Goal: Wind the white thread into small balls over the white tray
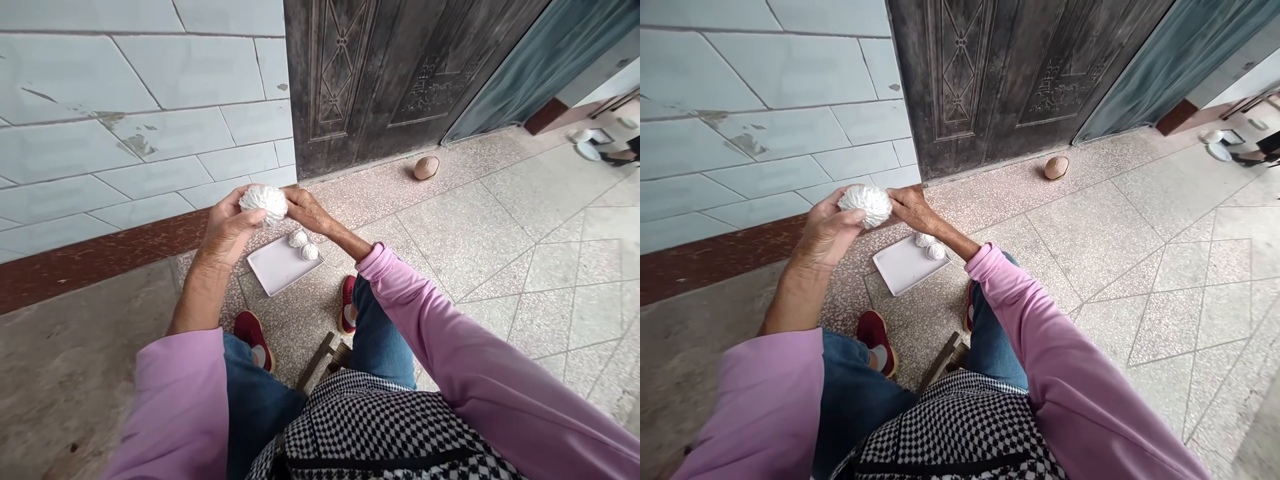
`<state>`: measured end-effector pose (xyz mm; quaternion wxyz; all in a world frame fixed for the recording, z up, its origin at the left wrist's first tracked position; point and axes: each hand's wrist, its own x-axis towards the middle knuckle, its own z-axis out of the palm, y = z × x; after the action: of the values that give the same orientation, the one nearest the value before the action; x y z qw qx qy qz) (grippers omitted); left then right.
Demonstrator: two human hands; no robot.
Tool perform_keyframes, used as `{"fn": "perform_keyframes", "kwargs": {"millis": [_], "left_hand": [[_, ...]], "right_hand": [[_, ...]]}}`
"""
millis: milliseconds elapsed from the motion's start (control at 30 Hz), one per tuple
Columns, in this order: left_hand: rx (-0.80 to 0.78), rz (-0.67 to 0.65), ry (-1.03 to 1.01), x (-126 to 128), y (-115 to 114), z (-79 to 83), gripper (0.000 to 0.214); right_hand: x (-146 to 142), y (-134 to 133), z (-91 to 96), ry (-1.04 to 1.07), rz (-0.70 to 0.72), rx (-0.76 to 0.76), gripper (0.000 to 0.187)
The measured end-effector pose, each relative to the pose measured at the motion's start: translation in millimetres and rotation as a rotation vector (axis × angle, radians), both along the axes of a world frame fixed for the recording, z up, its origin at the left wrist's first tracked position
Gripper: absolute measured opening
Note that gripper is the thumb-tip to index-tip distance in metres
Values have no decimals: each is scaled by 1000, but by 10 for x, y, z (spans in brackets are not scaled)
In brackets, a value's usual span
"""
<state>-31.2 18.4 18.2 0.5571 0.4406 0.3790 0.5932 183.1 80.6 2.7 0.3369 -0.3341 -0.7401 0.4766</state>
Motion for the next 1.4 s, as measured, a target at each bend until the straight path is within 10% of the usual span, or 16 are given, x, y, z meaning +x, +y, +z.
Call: {"fn": "perform_keyframes", "kwargs": {"millis": [300,700,1400], "left_hand": [[57,328,148,-112,66,-89,87],[-4,-196,393,-13,-189,145,69],[-90,-124,55,78,-118,63,80]], "right_hand": [[-96,-318,85,-79,252,-1,35],[148,-19,243,266,-66,-94,73],[-100,90,36,144,-150,-149,64]]}}
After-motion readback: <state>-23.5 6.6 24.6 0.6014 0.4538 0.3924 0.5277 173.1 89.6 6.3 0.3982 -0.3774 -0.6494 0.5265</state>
